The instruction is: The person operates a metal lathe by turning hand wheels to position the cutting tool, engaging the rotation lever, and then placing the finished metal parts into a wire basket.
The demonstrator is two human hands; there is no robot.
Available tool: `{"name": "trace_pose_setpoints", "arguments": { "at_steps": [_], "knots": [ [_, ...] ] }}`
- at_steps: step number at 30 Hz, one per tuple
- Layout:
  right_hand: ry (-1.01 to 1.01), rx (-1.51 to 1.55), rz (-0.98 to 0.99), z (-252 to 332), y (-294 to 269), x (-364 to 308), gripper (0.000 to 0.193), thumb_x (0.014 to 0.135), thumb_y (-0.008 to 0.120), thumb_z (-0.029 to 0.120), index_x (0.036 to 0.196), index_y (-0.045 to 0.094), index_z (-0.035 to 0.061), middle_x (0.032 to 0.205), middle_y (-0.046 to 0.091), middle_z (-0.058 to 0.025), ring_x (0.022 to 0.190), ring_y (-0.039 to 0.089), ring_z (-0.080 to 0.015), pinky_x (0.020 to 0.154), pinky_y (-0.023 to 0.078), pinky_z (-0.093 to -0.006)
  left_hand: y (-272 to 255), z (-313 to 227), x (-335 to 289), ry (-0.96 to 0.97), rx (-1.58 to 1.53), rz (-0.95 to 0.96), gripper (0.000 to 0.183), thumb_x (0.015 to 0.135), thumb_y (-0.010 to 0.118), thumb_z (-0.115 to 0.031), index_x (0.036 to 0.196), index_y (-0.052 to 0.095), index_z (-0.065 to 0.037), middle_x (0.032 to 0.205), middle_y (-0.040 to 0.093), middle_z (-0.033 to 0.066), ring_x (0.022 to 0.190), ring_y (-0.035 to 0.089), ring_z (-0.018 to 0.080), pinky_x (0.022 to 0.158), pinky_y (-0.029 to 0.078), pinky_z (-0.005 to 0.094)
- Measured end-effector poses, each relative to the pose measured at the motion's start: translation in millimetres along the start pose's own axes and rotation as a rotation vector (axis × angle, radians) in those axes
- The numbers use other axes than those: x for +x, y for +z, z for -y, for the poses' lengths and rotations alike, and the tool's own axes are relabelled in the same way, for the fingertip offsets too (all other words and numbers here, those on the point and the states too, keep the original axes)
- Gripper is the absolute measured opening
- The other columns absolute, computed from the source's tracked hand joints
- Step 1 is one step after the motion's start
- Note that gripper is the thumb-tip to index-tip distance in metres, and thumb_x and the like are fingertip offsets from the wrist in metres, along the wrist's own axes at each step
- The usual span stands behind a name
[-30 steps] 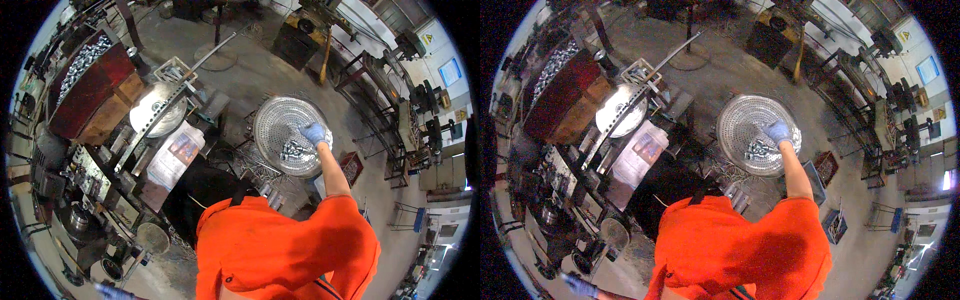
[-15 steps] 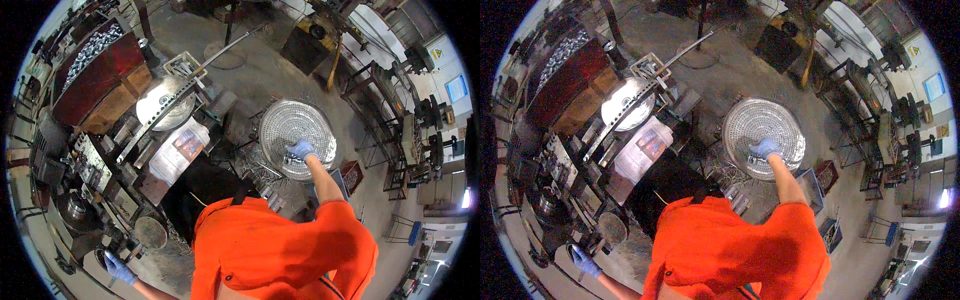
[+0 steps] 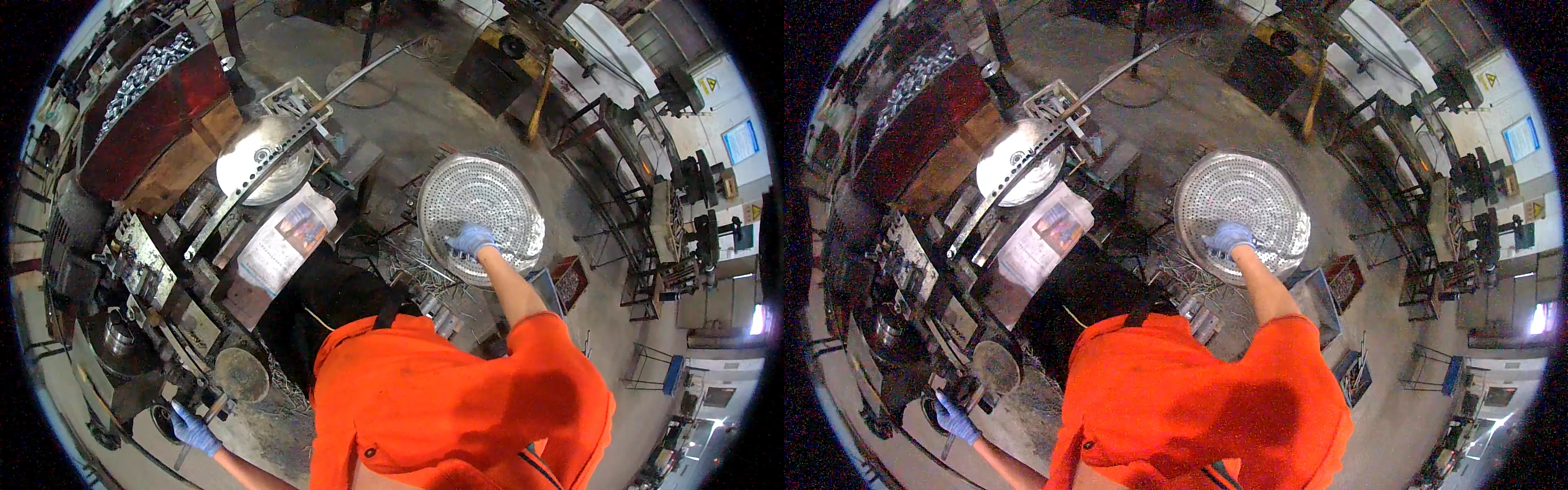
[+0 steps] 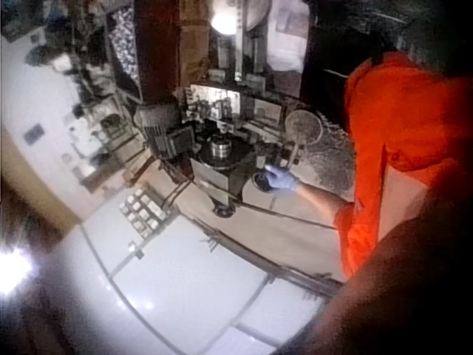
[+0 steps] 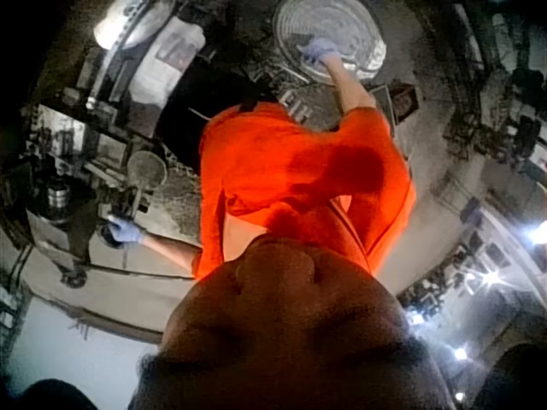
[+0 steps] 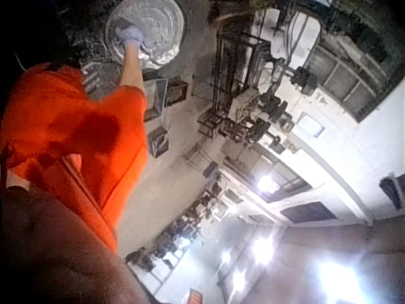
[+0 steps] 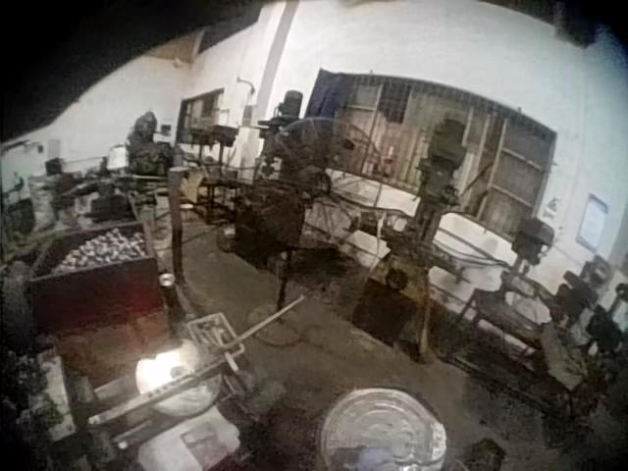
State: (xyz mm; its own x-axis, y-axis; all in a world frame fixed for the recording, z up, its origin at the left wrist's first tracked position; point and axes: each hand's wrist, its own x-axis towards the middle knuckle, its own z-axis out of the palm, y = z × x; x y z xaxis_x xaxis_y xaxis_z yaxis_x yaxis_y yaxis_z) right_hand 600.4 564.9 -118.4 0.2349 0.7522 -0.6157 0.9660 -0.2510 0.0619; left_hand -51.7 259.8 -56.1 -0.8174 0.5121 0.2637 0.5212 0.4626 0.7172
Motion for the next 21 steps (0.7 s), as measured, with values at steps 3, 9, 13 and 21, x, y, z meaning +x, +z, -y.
{"name": "trace_pose_setpoints", "arguments": {
  "at_steps": [3,9,13,21],
  "knots": [
    [-0.026,-0.033,-0.144,-16.6,8.5,19.0,0.062,0.075,0.052,0.058,0.105,0.064,0.0051,0.107,0.061,-0.0180,0.101,0.058,-0.0332,0.088,0.044,-0.0409,-1.8,1.4,-0.2,-0.021,-0.016,0.012,0.045,0.090,0.053,-0.038,0.094,0.064,0.005,0.070,0.062,0.0033,0.052,0.040,0.0089,0.047,0.033,0.0259],
    [-0.011,0.668,-0.351,-56.6,9.4,66.3,0.045,0.078,0.063,0.039,0.098,0.064,-0.0015,0.093,0.065,-0.0163,0.083,0.064,-0.0273,0.076,0.050,-0.0357,7.4,-22.3,-1.3,-0.002,-0.024,0.013,0.045,0.090,0.053,-0.039,0.087,0.064,0.005,0.057,0.051,-0.0007,0.047,0.034,0.0077,0.042,0.028,0.0252],
    [-0.306,1.749,-0.268,-25.0,-27.3,14.3,0.033,0.086,0.060,0.029,0.089,0.064,-0.0035,0.085,0.066,-0.0113,0.073,0.063,-0.0178,0.068,0.051,-0.0317,5.4,-29.1,-2.4,0.000,-0.031,-0.016,0.045,0.090,0.053,-0.039,0.084,0.063,0.004,0.053,0.045,-0.0016,0.045,0.032,0.0067,0.041,0.026,0.0241],
    [-0.901,1.154,-0.233,158.7,-78.5,-49.5,0.022,0.081,0.068,0.023,0.078,0.070,0.0019,0.065,0.061,0.0018,0.065,0.050,-0.0048,0.059,0.043,-0.0249,-29.4,8.7,6.9,0.096,0.043,-0.003,0.038,0.092,0.051,-0.031,0.091,0.061,0.006,0.064,0.054,0.0011,0.057,0.042,0.0092,0.050,0.036,0.0272]
  ]
}}
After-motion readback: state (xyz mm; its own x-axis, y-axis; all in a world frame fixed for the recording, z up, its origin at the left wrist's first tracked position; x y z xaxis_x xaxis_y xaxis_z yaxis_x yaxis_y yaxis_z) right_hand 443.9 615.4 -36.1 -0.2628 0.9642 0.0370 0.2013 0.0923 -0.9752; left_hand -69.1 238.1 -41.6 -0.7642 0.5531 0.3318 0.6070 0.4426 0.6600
